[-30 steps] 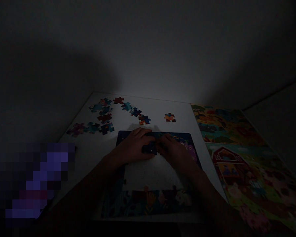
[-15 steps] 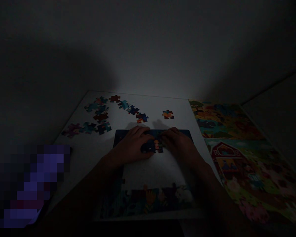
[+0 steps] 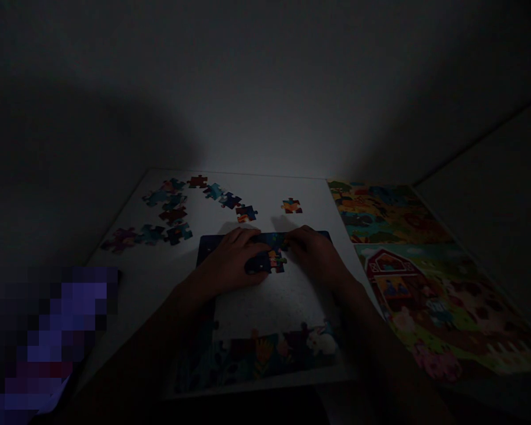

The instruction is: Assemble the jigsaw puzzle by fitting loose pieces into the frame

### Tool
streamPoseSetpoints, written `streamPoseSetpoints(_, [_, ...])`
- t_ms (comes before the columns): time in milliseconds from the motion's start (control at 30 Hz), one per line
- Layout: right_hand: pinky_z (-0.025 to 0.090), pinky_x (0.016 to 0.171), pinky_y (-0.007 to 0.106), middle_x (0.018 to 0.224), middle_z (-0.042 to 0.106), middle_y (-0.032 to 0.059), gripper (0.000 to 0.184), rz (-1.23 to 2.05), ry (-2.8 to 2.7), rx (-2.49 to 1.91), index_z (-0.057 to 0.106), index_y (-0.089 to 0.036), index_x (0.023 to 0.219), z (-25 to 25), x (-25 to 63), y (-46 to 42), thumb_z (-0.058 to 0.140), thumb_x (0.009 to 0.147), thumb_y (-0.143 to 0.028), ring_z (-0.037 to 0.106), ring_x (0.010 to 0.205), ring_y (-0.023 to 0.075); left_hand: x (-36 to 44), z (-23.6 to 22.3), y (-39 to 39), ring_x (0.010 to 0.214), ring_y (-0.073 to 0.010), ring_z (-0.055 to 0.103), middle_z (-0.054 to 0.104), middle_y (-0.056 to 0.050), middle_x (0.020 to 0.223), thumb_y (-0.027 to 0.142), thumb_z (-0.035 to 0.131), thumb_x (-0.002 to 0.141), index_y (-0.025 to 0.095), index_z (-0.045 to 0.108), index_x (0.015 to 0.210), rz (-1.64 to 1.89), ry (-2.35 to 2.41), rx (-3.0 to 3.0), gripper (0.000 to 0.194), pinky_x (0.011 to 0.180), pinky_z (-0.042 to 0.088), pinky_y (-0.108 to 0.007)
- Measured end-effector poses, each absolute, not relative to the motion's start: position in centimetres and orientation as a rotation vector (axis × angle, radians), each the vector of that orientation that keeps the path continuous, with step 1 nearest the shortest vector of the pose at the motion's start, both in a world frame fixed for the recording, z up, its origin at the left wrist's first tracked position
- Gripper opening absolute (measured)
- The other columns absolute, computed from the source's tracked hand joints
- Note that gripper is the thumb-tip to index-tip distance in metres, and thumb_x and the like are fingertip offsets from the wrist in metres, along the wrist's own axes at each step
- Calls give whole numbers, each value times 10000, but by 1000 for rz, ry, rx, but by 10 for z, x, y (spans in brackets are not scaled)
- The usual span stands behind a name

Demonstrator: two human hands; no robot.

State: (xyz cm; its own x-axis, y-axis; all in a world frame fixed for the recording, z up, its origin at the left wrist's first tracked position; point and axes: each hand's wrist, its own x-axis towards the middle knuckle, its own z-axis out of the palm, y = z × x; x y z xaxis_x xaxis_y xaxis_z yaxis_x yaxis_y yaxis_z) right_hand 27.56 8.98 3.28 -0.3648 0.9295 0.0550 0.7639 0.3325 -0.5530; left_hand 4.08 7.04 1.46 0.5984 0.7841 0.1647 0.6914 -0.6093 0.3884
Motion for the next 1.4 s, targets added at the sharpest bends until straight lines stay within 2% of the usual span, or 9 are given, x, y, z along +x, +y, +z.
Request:
streamPoseSetpoints(400, [460,786,326,946,675,59,210,791,-1956,-1371,694,-200,932,16,278,99,529,805,-174,626,851,186,43,16,70,1335,-285,360,420,-62,1395,366,676,827,332,570,1272,423,1214,2583,458,1109,351,-495])
streamPoseSetpoints(500, [467,658,294,791,663,21,203,1012,-1558,-1384,684,-193,907,13,278,106,557,766,-264,606,690,158,43,13,70,1338,-294,358,414,-75,1413,404,661,841,322,518,1344,426,1219,2578,529,1109,344,-507])
streamPoseSetpoints(600, [371,497,242,599,561,-43,230,1082,-1135,-1367,675,-195,866,14,281,113,610,693,-331,485,511,111,43,13,69,1347,-309,350,410,-71,1430,412,645,858,318,564,1300,428,1234,2555,460,1112,336,-515])
streamPoseSetpoints(700, [286,439,224,535,485,-72,233,1079,-825,-1304,653,-202,807,16,287,118,638,609,-324,417,465,90,44,14,68,1398,-350,279,304,-86,1520,442,626,872,307,574,1296,430,1254,2534,448,1118,316,-547])
streamPoseSetpoints(800, [292,444,219,571,509,-61,240,1086,-712,-1273,641,-203,770,16,291,120,642,556,-312,437,489,88,45,16,66,1425,-384,230,220,-118,1565,491,621,870,295,555,1328,432,1265,2544,502,1124,280,-583])
streamPoseSetpoints(967, [293,450,212,582,529,-49,258,1124,-692,-1240,660,-197,784,12,291,121,667,553,-311,442,498,89,49,20,65,1388,-334,337,374,-96,1503,461,617,885,286,634,1211,416,1223,2572,371,1138,258,-581])
streamPoseSetpoints(1133, [295,451,224,583,549,-43,269,1105,-766,-1290,661,-196,779,15,289,120,679,552,-338,447,491,99,53,21,63,1399,-321,341,373,-126,1518,436,611,892,251,580,1293,427,1247,2558,443,1135,287,-553])
streamPoseSetpoints(1333, [297,450,224,532,523,-55,315,1138,-774,-1329,673,-191,805,17,285,115,713,538,-354,438,478,104,61,26,59,1428,-280,307,321,-106,1563,313,582,910,228,617,1235,507,1237,2589,338,1150,294,-494])
streamPoseSetpoints(1400, [295,444,228,532,518,-54,315,1125,-803,-1348,673,-190,805,17,284,113,714,546,-366,434,474,106,61,26,58,1415,-262,341,384,-108,1531,314,564,920,226,608,1247,504,1213,2590,342,1153,295,-479])
